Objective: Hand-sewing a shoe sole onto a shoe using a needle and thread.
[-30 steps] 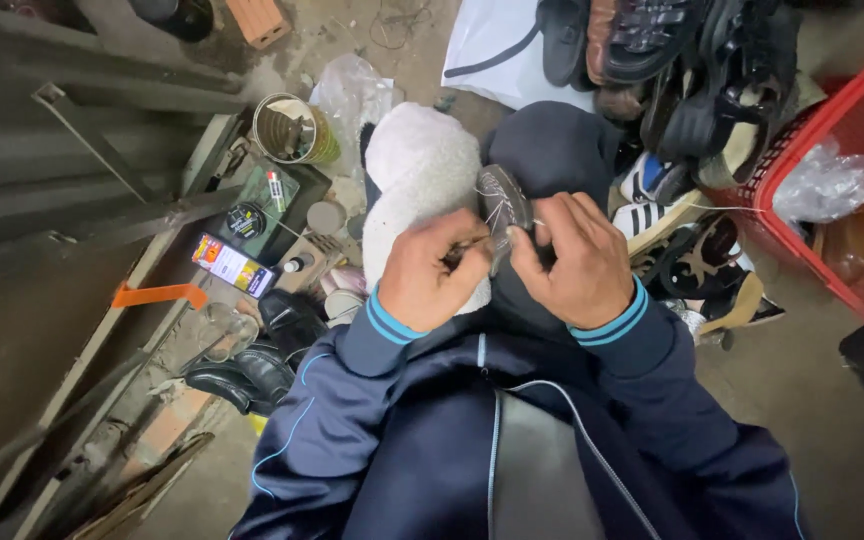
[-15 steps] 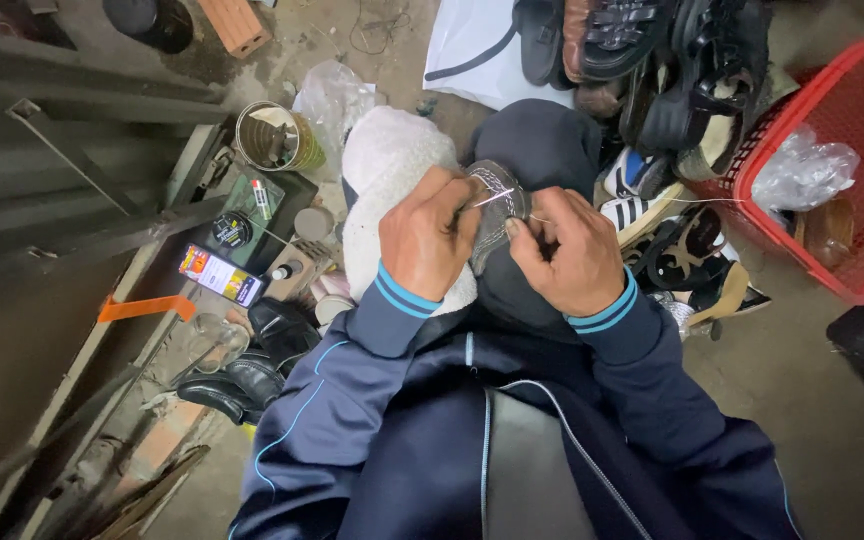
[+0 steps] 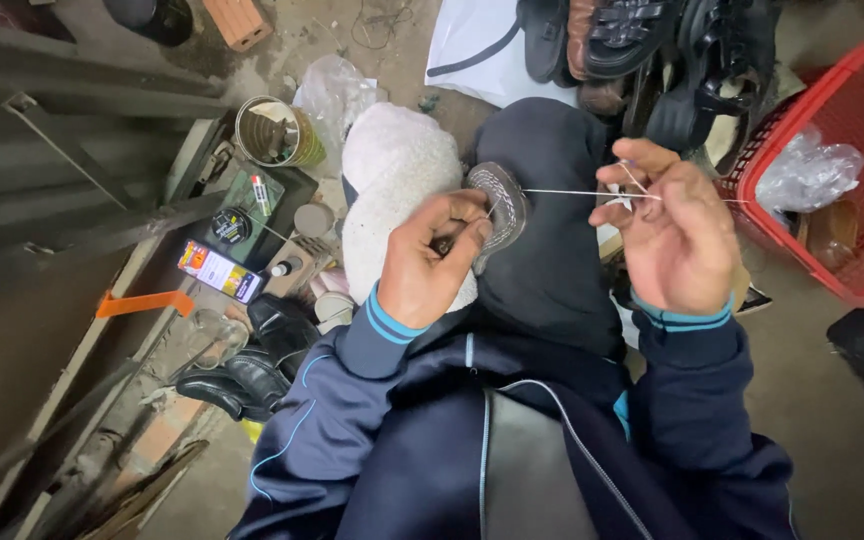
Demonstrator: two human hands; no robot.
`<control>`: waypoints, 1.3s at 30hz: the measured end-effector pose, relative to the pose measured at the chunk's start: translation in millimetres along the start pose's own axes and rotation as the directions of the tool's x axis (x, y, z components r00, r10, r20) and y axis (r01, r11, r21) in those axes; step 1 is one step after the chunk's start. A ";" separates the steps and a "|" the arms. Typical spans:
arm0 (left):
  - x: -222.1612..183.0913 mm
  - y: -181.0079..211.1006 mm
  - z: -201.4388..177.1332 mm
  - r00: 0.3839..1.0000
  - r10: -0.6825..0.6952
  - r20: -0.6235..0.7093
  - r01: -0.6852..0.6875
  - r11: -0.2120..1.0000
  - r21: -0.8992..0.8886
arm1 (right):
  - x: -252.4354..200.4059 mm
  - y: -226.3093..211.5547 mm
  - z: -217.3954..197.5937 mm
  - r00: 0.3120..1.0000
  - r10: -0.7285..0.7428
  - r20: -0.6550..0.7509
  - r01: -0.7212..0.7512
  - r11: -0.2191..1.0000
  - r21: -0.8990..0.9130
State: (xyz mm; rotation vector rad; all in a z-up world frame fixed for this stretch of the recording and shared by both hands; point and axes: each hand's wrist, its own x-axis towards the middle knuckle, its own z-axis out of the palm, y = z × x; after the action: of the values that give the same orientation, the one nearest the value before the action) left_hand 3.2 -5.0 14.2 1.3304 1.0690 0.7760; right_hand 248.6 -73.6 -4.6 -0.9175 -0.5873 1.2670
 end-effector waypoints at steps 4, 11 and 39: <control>2.2 1.7 2.3 0.998 0.055 0.018 -0.055 0.998 0.016 | -5.7 17.4 13.6 0.998 -0.008 0.069 -0.006 0.980 0.199; 4.8 5.0 3.7 0.983 0.179 0.046 -0.184 0.972 0.144 | -3.1 31.6 44.2 0.938 -0.162 0.305 0.345 0.382 -0.857; 4.0 4.3 10.5 0.908 0.347 0.237 -0.419 0.724 0.548 | -8.9 34.7 -6.5 0.988 -0.151 0.003 0.063 0.395 -0.917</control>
State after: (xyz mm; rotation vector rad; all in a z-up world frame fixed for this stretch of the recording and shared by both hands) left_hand 14.9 -4.6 17.0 2.1645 0.9833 0.6690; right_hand 233.0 -82.6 -36.3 -1.8153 -1.3352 0.6809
